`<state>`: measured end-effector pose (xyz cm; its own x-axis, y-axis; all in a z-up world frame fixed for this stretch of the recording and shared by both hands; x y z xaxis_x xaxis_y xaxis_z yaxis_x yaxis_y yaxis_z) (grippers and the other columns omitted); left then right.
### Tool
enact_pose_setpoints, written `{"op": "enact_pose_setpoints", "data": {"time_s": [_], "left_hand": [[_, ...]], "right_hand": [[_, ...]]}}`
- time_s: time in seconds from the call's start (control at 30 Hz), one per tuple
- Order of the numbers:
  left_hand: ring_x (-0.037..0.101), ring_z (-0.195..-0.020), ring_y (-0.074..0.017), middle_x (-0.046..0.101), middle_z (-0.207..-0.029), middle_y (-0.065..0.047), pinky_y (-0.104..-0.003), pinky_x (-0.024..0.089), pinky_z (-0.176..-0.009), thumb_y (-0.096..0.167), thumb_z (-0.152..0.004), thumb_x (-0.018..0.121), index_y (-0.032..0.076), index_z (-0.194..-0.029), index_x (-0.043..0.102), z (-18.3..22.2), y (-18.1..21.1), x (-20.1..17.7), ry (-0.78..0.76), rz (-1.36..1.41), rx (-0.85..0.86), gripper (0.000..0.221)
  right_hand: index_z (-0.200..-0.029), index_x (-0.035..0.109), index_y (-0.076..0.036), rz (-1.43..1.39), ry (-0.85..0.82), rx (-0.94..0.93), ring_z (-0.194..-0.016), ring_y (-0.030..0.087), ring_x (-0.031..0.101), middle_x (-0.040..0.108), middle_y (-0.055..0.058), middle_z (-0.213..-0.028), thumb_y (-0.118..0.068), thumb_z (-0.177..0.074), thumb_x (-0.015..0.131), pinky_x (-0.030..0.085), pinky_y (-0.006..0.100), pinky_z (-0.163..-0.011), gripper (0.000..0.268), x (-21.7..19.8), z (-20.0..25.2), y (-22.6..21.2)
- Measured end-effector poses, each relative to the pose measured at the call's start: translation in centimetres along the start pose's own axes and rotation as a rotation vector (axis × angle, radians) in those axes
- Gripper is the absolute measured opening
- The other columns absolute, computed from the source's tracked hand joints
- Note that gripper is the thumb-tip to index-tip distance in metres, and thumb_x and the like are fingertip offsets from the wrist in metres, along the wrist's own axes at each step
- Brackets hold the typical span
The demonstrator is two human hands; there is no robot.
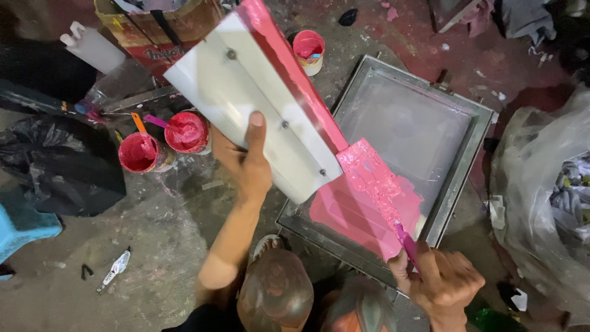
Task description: Preparing a screen for printing by applying pink ink with a spatula and loading a squeegee.
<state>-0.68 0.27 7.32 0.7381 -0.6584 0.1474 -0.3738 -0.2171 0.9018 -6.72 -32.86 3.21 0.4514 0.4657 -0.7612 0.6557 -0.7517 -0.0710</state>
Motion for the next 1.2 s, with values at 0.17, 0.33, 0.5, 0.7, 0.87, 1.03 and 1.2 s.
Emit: {"op": "enact_pose_setpoints", "data": {"time_s": [0.17, 0.33, 0.5, 0.7, 0.87, 1.03, 1.2], "left_hand": [[0.068, -0.114, -0.0309, 0.066, -0.124, -0.021, -0.041, 0.059, -0.096, 0.034, -0.099, 0.066, -0.004, -0.128, 0.052, 1.1, 0.5, 0.5, -0.083, -0.085, 0.106, 0.050], [0.071, -0.107, -0.0310, 0.069, -0.117, -0.020, -0.038, 0.061, -0.088, 0.036, -0.099, 0.065, -0.006, -0.130, 0.051, 2.0, 0.6, 0.7, -0.178, -0.127, 0.154, 0.054], [0.071, -0.104, -0.0274, 0.069, -0.115, -0.019, -0.036, 0.062, -0.083, 0.028, -0.098, 0.067, -0.008, -0.135, 0.047, 3.3, -1.1, 0.5, -0.268, -0.060, 0.125, 0.056], [0.046, -0.061, -0.0116, 0.049, -0.070, 0.000, -0.028, 0.032, -0.052, 0.029, -0.097, 0.066, -0.006, -0.111, 0.051, 4.2, -1.1, 0.2, -0.319, -0.186, 0.241, 0.041], [0.055, -0.059, -0.0119, 0.058, -0.076, -0.001, -0.028, 0.039, -0.047, 0.031, -0.097, 0.068, -0.009, -0.133, 0.047, 5.1, -2.5, -0.3, -0.353, -0.209, 0.226, 0.057], [0.063, -0.063, -0.0156, 0.066, -0.084, -0.006, -0.028, 0.043, -0.048, 0.032, -0.097, 0.067, -0.008, -0.137, 0.045, 5.4, -2.4, -0.4, -0.370, -0.213, 0.226, 0.061], [0.072, -0.068, -0.0195, 0.072, -0.090, -0.009, -0.028, 0.050, -0.048, 0.031, -0.098, 0.066, -0.008, -0.140, 0.043, 5.5, -2.2, -0.3, -0.430, -0.173, 0.233, 0.062]], "right_hand": [[-0.083, 0.074, -0.007, 0.020, 0.008, -0.004, -0.043, 0.020, 0.035, 0.040, 0.000, -0.050, -0.018, -0.091, 0.062, 0.034, 0.033, -0.046, 0.018, 0.2, -0.4, -0.3], [-0.075, 0.069, -0.004, -0.019, 0.037, -0.003, -0.041, 0.018, 0.033, 0.039, 0.000, -0.048, -0.017, -0.090, 0.066, 0.032, 0.031, -0.043, 0.020, 0.4, -0.2, -0.2], [-0.080, 0.072, -0.004, -0.021, 0.041, 0.011, -0.042, 0.018, 0.037, 0.041, -0.001, -0.049, -0.018, -0.091, 0.064, 0.036, 0.032, -0.043, 0.019, 0.3, -0.5, -0.3], [-0.079, 0.072, -0.002, -0.047, 0.070, 0.017, -0.042, 0.016, 0.045, 0.049, 0.000, -0.050, -0.021, -0.091, 0.066, 0.039, 0.032, -0.043, 0.023, 0.3, -0.4, -0.3], [-0.076, 0.068, -0.001, -0.062, 0.085, 0.041, -0.043, 0.020, 0.043, 0.047, 0.003, -0.051, -0.022, -0.092, 0.064, 0.040, 0.034, -0.045, 0.026, 0.3, -0.8, -0.5], [-0.076, 0.066, -0.002, -0.070, 0.108, 0.052, -0.042, 0.018, 0.038, 0.042, 0.001, -0.049, -0.020, -0.091, 0.064, 0.037, 0.033, -0.044, 0.024, 0.2, -1.1, -0.8], [-0.077, 0.068, 0.000, -0.064, 0.127, 0.064, -0.042, 0.018, 0.040, 0.043, 0.000, -0.050, -0.017, -0.089, 0.065, 0.039, 0.034, -0.044, 0.021, -0.2, -1.6, -0.9]]}}
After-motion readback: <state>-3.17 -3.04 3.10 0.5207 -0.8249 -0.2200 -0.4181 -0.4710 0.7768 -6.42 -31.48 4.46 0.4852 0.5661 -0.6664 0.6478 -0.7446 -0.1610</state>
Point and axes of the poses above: each hand's wrist, its own z-axis away from the middle knuckle, its own x-axis out of the palm, y = z × x, the point moved 6 cm from there along -z, towards the middle knuckle
